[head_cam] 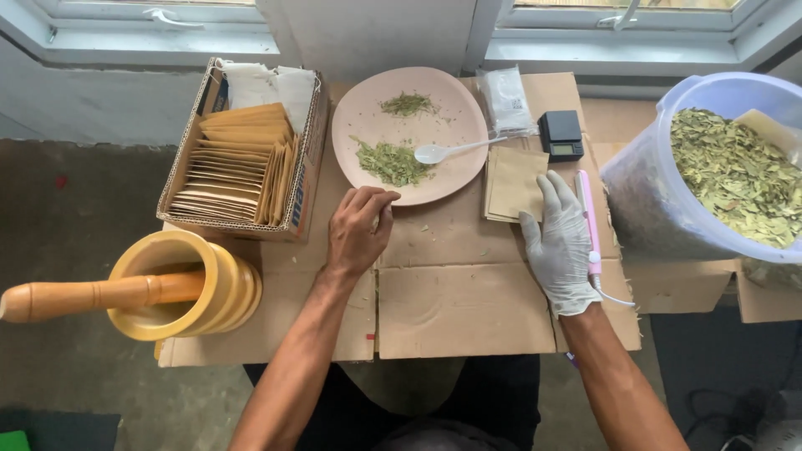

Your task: Folding and heat-sealing small paper pouches containing tea leaves using a handheld heat sealer.

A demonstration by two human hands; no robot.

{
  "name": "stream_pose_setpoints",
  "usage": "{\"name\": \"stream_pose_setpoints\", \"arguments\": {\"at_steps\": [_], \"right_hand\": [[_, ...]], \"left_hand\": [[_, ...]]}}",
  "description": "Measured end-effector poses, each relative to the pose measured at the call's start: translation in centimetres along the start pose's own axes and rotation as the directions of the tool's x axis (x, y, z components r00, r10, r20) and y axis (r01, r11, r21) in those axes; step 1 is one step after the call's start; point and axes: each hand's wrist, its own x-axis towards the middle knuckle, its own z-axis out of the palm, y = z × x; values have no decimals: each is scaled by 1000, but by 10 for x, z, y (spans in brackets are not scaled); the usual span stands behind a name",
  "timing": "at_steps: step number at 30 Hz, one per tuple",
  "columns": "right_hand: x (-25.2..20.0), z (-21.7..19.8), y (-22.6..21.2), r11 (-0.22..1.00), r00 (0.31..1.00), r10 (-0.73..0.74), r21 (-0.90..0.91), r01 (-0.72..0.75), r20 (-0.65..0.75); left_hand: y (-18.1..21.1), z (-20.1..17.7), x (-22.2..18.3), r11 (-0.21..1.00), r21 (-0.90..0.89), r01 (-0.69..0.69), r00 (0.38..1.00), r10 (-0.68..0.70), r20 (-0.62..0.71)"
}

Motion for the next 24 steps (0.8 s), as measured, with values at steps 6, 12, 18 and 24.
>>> {"name": "stream_pose_setpoints", "arguments": {"at_steps": [6, 12, 18, 24], "right_hand": [[3, -5, -5, 999, 1000, -18, -47, 19, 12], [1, -3, 2, 999, 999, -13, -51, 14, 31], [1, -2, 4, 1000, 999, -18, -20, 19, 42], [1, -4, 1, 1000, 1000, 8, 1, -9, 26]], "left_hand": [[12, -19, 6, 999, -13, 36, 998, -36, -58], [24, -48, -1, 985, 109, 131, 982, -114, -151], [56, -81, -9, 925, 118, 361, 931, -351, -96], [95, -115, 0, 844, 57, 533, 846, -532, -28]]}}
